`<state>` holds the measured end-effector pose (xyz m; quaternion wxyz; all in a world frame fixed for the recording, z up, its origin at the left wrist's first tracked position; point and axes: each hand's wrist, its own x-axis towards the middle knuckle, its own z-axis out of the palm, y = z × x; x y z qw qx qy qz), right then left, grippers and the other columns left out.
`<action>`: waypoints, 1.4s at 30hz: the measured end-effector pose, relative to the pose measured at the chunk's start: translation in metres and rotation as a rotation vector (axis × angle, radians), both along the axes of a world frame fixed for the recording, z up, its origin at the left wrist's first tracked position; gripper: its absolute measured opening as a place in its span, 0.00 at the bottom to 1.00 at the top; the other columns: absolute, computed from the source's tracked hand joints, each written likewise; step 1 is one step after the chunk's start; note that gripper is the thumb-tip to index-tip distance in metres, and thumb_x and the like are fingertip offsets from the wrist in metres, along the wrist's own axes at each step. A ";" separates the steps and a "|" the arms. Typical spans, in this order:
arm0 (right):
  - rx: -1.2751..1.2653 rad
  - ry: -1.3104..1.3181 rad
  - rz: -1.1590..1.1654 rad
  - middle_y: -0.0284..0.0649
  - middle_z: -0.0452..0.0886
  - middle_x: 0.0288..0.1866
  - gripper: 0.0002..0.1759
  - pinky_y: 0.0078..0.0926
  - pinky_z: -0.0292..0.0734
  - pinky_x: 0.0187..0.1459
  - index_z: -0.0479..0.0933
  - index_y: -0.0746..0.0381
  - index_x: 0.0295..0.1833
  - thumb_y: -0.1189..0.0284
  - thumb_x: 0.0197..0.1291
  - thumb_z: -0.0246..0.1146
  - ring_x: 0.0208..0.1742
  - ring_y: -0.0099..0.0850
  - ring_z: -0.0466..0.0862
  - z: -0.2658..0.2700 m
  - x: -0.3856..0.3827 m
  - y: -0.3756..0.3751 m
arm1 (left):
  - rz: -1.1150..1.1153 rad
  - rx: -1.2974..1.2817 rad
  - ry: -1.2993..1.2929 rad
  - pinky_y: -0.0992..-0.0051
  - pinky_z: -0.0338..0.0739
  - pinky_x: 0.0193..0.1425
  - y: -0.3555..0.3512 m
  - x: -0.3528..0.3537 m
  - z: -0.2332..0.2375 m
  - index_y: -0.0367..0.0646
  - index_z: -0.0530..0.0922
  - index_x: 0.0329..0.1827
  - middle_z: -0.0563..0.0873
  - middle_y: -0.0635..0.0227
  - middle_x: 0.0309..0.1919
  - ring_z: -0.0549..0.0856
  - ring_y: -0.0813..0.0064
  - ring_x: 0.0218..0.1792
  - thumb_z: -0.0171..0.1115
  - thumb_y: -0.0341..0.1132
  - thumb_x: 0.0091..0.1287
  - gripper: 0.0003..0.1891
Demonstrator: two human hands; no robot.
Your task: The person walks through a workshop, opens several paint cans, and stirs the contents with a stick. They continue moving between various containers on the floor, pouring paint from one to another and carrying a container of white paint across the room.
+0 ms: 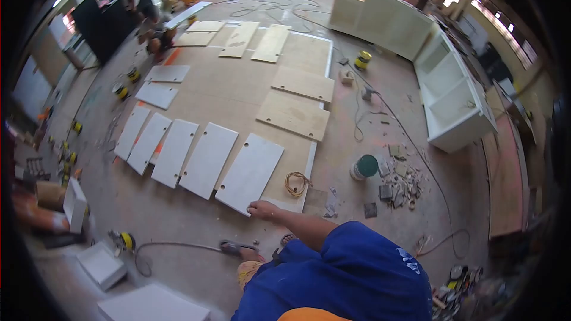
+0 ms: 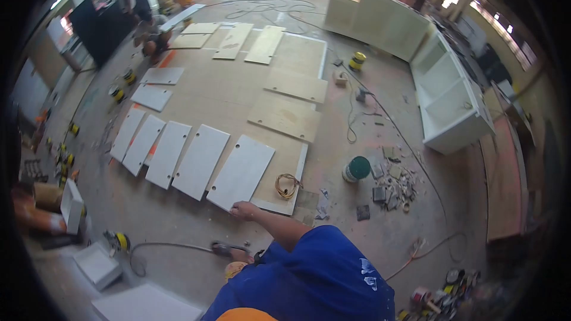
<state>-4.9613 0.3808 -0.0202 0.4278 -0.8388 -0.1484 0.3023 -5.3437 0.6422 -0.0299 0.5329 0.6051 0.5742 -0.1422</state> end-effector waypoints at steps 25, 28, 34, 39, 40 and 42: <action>-0.315 0.618 -0.467 0.43 0.78 0.39 0.16 0.41 0.77 0.40 0.72 0.59 0.52 0.63 0.63 0.55 0.39 0.38 0.81 -0.081 0.303 0.506 | -0.020 0.200 -0.391 0.72 0.77 0.35 0.713 0.354 -0.029 0.36 0.81 0.38 0.84 0.64 0.25 0.82 0.74 0.28 0.60 0.40 0.64 0.14; -0.402 0.484 -0.218 0.42 0.79 0.30 0.15 0.40 0.77 0.26 0.77 0.62 0.43 0.61 0.61 0.55 0.27 0.36 0.80 -0.106 0.402 0.663 | 0.176 0.421 -0.122 0.70 0.77 0.32 0.766 0.269 -0.070 0.37 0.82 0.36 0.84 0.63 0.24 0.84 0.69 0.27 0.63 0.37 0.59 0.11; 0.034 0.165 0.400 0.38 0.82 0.40 0.21 0.27 0.78 0.36 0.77 0.63 0.54 0.58 0.67 0.54 0.39 0.28 0.82 0.061 0.485 1.092 | 1.065 -0.405 -0.532 0.74 0.70 0.17 0.825 0.173 -0.106 0.48 0.73 0.30 0.79 0.66 0.20 0.80 0.74 0.21 0.57 0.35 0.60 0.04; 0.122 -0.120 0.714 0.38 0.82 0.40 0.20 0.27 0.78 0.35 0.76 0.63 0.54 0.60 0.68 0.53 0.41 0.28 0.83 0.016 0.528 1.298 | -0.466 0.322 0.250 0.71 0.76 0.29 0.881 0.240 -0.133 0.53 0.79 0.41 0.83 0.70 0.27 0.82 0.75 0.29 0.61 0.43 0.60 0.10; 0.041 -0.088 0.741 0.39 0.83 0.40 0.18 0.29 0.79 0.36 0.77 0.62 0.53 0.62 0.68 0.53 0.41 0.29 0.83 0.004 0.534 1.321 | -0.564 0.315 0.236 0.70 0.76 0.30 0.903 0.264 -0.134 0.52 0.79 0.42 0.84 0.68 0.29 0.83 0.73 0.31 0.61 0.44 0.60 0.11; 0.063 -0.381 0.903 0.45 0.83 0.39 0.14 0.31 0.79 0.36 0.79 0.61 0.45 0.63 0.66 0.54 0.35 0.34 0.84 -0.072 0.562 1.330 | -0.574 0.229 0.150 0.68 0.77 0.33 0.973 0.307 -0.136 0.50 0.81 0.44 0.85 0.65 0.32 0.84 0.68 0.34 0.60 0.47 0.60 0.15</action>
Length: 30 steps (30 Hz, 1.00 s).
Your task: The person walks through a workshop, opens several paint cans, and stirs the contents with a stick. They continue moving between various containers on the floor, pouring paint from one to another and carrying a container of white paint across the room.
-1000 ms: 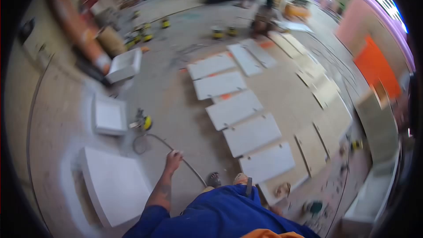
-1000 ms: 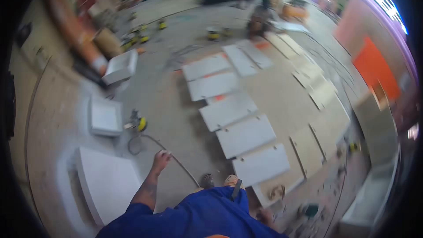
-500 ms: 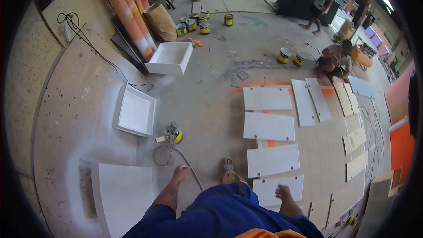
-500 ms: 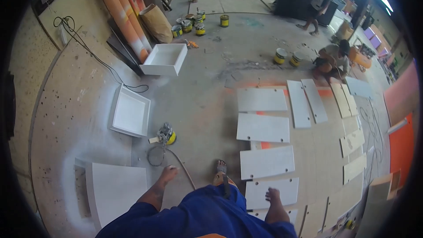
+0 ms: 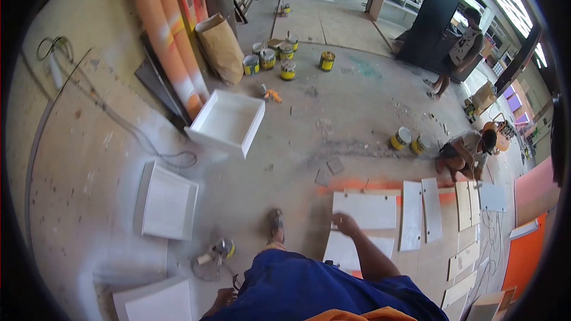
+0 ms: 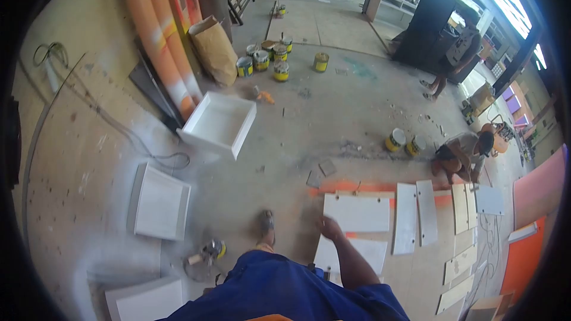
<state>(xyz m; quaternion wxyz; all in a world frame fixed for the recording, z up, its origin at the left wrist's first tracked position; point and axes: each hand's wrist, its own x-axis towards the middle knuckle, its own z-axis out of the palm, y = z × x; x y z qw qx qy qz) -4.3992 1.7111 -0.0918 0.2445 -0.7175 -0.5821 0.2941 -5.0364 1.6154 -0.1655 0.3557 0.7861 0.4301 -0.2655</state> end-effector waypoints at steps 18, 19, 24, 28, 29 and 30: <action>-0.731 0.917 -0.925 0.36 0.80 0.33 0.14 0.32 0.78 0.33 0.77 0.58 0.44 0.59 0.62 0.59 0.31 0.30 0.81 -0.047 0.296 0.274 | 1.098 0.116 -0.574 0.75 0.74 0.32 0.841 0.433 0.054 0.39 0.77 0.30 0.82 0.68 0.22 0.80 0.76 0.25 0.56 0.40 0.68 0.13; -0.725 0.682 -0.711 0.36 0.80 0.32 0.17 0.29 0.73 0.28 0.77 0.59 0.42 0.56 0.62 0.58 0.29 0.27 0.78 -0.052 0.333 0.333 | 1.104 0.047 -0.515 0.75 0.74 0.32 0.844 0.441 0.038 0.39 0.77 0.32 0.82 0.69 0.22 0.80 0.77 0.25 0.56 0.39 0.67 0.12; -0.346 0.592 -0.663 0.38 0.81 0.45 0.22 0.27 0.76 0.37 0.75 0.60 0.55 0.55 0.65 0.57 0.44 0.27 0.81 0.072 0.472 0.637 | 1.384 -0.417 -0.314 0.72 0.77 0.29 0.814 0.476 -0.017 0.42 0.80 0.41 0.84 0.68 0.27 0.82 0.75 0.26 0.61 0.40 0.64 0.11; -0.130 0.527 -0.642 0.38 0.81 0.47 0.23 0.27 0.76 0.40 0.74 0.57 0.60 0.54 0.66 0.57 0.44 0.28 0.81 0.123 0.554 0.790 | 1.268 -0.543 0.013 0.69 0.78 0.31 0.853 0.541 0.007 0.43 0.80 0.43 0.85 0.65 0.31 0.84 0.71 0.30 0.63 0.40 0.63 0.12; -0.110 0.500 -0.644 0.37 0.81 0.46 0.23 0.27 0.75 0.41 0.74 0.56 0.60 0.54 0.66 0.57 0.44 0.28 0.81 0.122 0.572 0.822 | 1.246 -0.551 0.030 0.66 0.78 0.33 0.878 0.552 -0.011 0.43 0.80 0.44 0.85 0.64 0.32 0.85 0.70 0.31 0.63 0.42 0.63 0.13; -0.167 0.485 -0.670 0.37 0.81 0.46 0.23 0.27 0.76 0.40 0.74 0.56 0.60 0.54 0.66 0.57 0.44 0.28 0.81 0.113 0.586 0.845 | 1.224 -0.559 0.047 0.64 0.79 0.35 0.905 0.564 -0.023 0.43 0.80 0.44 0.85 0.63 0.33 0.85 0.68 0.32 0.63 0.43 0.62 0.14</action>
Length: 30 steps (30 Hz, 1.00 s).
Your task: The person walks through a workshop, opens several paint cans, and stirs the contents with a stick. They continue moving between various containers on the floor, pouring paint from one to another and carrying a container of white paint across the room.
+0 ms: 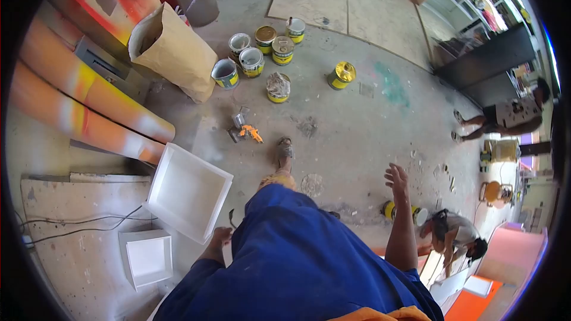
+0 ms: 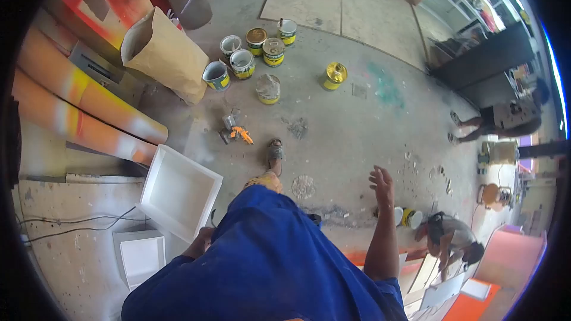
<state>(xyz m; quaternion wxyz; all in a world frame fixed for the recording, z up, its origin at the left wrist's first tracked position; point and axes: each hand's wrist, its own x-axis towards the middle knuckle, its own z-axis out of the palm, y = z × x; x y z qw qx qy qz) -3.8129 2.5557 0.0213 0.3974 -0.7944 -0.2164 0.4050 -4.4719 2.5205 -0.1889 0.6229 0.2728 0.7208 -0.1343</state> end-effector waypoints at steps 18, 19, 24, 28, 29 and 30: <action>-0.185 -0.163 0.975 0.44 0.83 0.45 0.20 0.31 0.76 0.47 0.78 0.65 0.52 0.60 0.67 0.53 0.46 0.33 0.83 -0.273 0.084 0.485 | 0.284 0.697 -0.197 0.71 0.72 0.61 0.619 0.316 -0.051 0.33 0.72 0.59 0.79 0.53 0.54 0.78 0.67 0.57 0.61 0.44 0.67 0.25; -0.196 -0.109 0.901 0.44 0.83 0.45 0.20 0.31 0.75 0.50 0.78 0.65 0.51 0.60 0.67 0.54 0.48 0.35 0.82 -0.302 0.065 0.527 | 0.261 0.660 -0.167 0.69 0.70 0.64 0.643 0.325 -0.086 0.33 0.70 0.61 0.77 0.50 0.59 0.76 0.64 0.61 0.62 0.46 0.66 0.28; -0.558 0.472 0.456 0.46 0.75 0.59 0.30 0.32 0.72 0.57 0.66 0.60 0.67 0.55 0.65 0.58 0.60 0.37 0.76 -0.487 -0.021 0.628 | 0.036 0.448 -0.125 0.64 0.59 0.72 0.740 0.377 -0.243 0.31 0.60 0.70 0.67 0.44 0.67 0.65 0.55 0.70 0.65 0.52 0.62 0.42; -0.577 0.825 0.122 0.46 0.61 0.70 0.47 0.38 0.71 0.60 0.42 0.55 0.77 0.51 0.63 0.60 0.68 0.40 0.67 -0.554 -0.076 0.654 | 0.205 0.246 -0.207 0.66 0.60 0.72 0.742 0.378 -0.357 0.33 0.58 0.72 0.63 0.47 0.68 0.64 0.59 0.70 0.68 0.50 0.60 0.44; -0.502 0.948 0.078 0.47 0.58 0.72 0.51 0.40 0.70 0.61 0.36 0.54 0.78 0.51 0.62 0.61 0.70 0.41 0.65 -0.560 -0.084 0.655 | 0.296 0.164 -0.240 0.67 0.60 0.72 0.741 0.381 -0.364 0.33 0.58 0.72 0.64 0.48 0.68 0.64 0.60 0.70 0.68 0.49 0.60 0.44; -0.581 0.940 0.039 0.48 0.58 0.71 0.52 0.40 0.66 0.64 0.36 0.55 0.78 0.51 0.61 0.62 0.72 0.39 0.61 -0.545 -0.090 0.668 | 0.370 0.209 -0.281 0.68 0.62 0.71 0.739 0.382 -0.368 0.35 0.57 0.72 0.66 0.52 0.66 0.66 0.62 0.68 0.68 0.45 0.60 0.42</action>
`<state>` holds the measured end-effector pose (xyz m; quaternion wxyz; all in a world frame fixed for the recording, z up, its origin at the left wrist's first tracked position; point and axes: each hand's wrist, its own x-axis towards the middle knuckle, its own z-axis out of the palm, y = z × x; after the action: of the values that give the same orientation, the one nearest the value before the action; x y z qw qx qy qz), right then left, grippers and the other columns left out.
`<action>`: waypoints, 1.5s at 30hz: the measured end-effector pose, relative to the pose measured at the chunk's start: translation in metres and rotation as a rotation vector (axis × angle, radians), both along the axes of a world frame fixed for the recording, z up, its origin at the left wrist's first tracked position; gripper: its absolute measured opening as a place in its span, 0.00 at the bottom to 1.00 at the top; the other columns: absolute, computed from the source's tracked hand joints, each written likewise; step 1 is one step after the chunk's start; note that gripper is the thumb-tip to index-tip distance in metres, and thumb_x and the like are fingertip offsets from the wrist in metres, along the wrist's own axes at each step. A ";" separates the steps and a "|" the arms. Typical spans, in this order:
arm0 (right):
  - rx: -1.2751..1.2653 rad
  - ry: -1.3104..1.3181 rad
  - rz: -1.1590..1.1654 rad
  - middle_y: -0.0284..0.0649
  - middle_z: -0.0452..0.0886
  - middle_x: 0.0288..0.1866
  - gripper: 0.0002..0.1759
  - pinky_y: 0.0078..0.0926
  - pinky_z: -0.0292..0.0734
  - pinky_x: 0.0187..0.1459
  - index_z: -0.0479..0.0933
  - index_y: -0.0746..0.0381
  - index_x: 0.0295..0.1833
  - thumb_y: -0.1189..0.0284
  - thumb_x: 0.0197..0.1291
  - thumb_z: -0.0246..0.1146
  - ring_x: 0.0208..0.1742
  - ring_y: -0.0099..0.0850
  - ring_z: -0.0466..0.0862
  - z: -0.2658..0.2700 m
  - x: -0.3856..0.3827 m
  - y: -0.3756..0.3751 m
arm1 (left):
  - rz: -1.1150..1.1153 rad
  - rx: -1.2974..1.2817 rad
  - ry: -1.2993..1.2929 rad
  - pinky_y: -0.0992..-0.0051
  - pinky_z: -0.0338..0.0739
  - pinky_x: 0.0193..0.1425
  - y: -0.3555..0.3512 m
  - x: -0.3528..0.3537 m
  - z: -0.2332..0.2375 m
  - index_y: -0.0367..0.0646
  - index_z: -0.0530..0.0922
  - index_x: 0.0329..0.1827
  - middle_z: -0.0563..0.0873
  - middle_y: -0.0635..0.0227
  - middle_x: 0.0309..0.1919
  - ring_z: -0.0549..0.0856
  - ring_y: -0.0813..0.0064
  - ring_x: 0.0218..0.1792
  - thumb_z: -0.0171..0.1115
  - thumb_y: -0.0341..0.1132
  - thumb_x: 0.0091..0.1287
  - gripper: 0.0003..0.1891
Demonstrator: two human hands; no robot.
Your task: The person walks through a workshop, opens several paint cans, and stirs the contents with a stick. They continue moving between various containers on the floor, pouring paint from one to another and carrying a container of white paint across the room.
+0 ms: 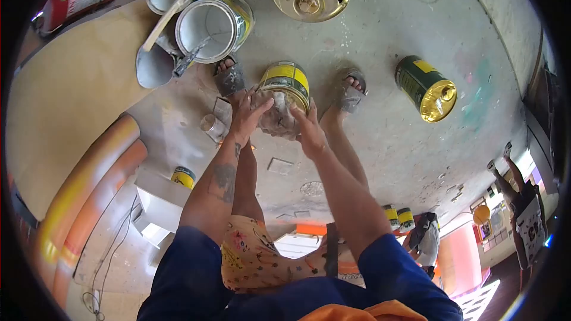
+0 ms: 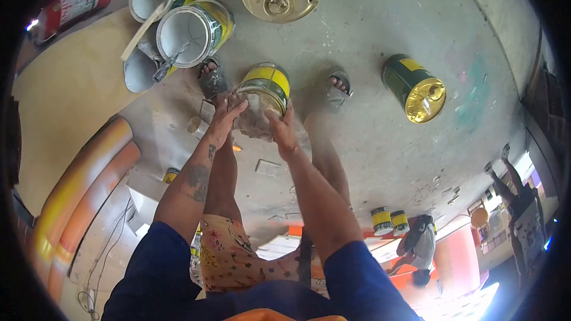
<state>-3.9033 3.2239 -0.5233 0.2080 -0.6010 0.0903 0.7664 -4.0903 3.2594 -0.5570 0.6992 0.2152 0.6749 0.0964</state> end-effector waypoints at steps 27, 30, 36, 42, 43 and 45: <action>0.551 -0.452 0.143 0.44 0.74 0.55 0.35 0.30 0.67 0.58 0.62 0.65 0.66 0.56 0.61 0.64 0.55 0.31 0.73 -0.055 0.084 0.266 | 0.227 0.164 -0.215 0.67 0.67 0.67 0.231 0.098 -0.019 0.34 0.56 0.70 0.70 0.50 0.64 0.74 0.60 0.62 0.70 0.39 0.56 0.42; 0.593 -0.548 0.152 0.47 0.76 0.54 0.41 0.30 0.73 0.54 0.61 0.69 0.66 0.56 0.55 0.70 0.54 0.34 0.77 -0.051 0.086 0.259 | 0.314 0.258 -0.228 0.69 0.69 0.64 0.220 0.114 -0.007 0.36 0.55 0.69 0.72 0.56 0.62 0.75 0.66 0.60 0.70 0.33 0.54 0.42; 0.477 -0.594 0.132 0.46 0.76 0.52 0.37 0.30 0.71 0.55 0.62 0.68 0.65 0.58 0.58 0.68 0.53 0.34 0.76 0.005 0.096 0.211 | 0.223 0.330 -0.250 0.68 0.65 0.68 0.163 0.127 0.018 0.33 0.53 0.71 0.70 0.53 0.64 0.71 0.64 0.64 0.68 0.30 0.55 0.43; 0.629 -1.061 0.616 0.53 0.70 0.59 0.35 0.40 0.65 0.62 0.63 0.64 0.65 0.59 0.59 0.66 0.61 0.43 0.71 -0.050 0.119 0.150 | -0.129 0.376 0.043 0.65 0.55 0.75 0.130 0.141 -0.008 0.30 0.50 0.73 0.60 0.42 0.70 0.61 0.52 0.72 0.69 0.40 0.55 0.48; 0.696 -1.169 0.742 0.52 0.70 0.59 0.32 0.42 0.64 0.62 0.65 0.61 0.65 0.60 0.58 0.66 0.61 0.45 0.70 -0.047 0.117 0.145 | -0.166 0.375 0.066 0.64 0.53 0.76 0.126 0.138 -0.008 0.29 0.49 0.74 0.58 0.40 0.70 0.59 0.50 0.73 0.69 0.42 0.55 0.49; 0.850 -1.382 0.988 0.51 0.69 0.60 0.29 0.47 0.63 0.62 0.69 0.55 0.63 0.61 0.57 0.65 0.62 0.48 0.68 -0.011 0.102 0.165 | -0.211 0.370 0.055 0.64 0.51 0.77 0.122 0.127 0.000 0.30 0.48 0.74 0.57 0.40 0.71 0.57 0.49 0.74 0.67 0.43 0.57 0.48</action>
<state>-3.8017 3.3892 -0.5338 0.0689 -0.7656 -0.6037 0.2112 -3.9633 3.3814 -0.5570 0.6355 0.4119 0.6381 0.1388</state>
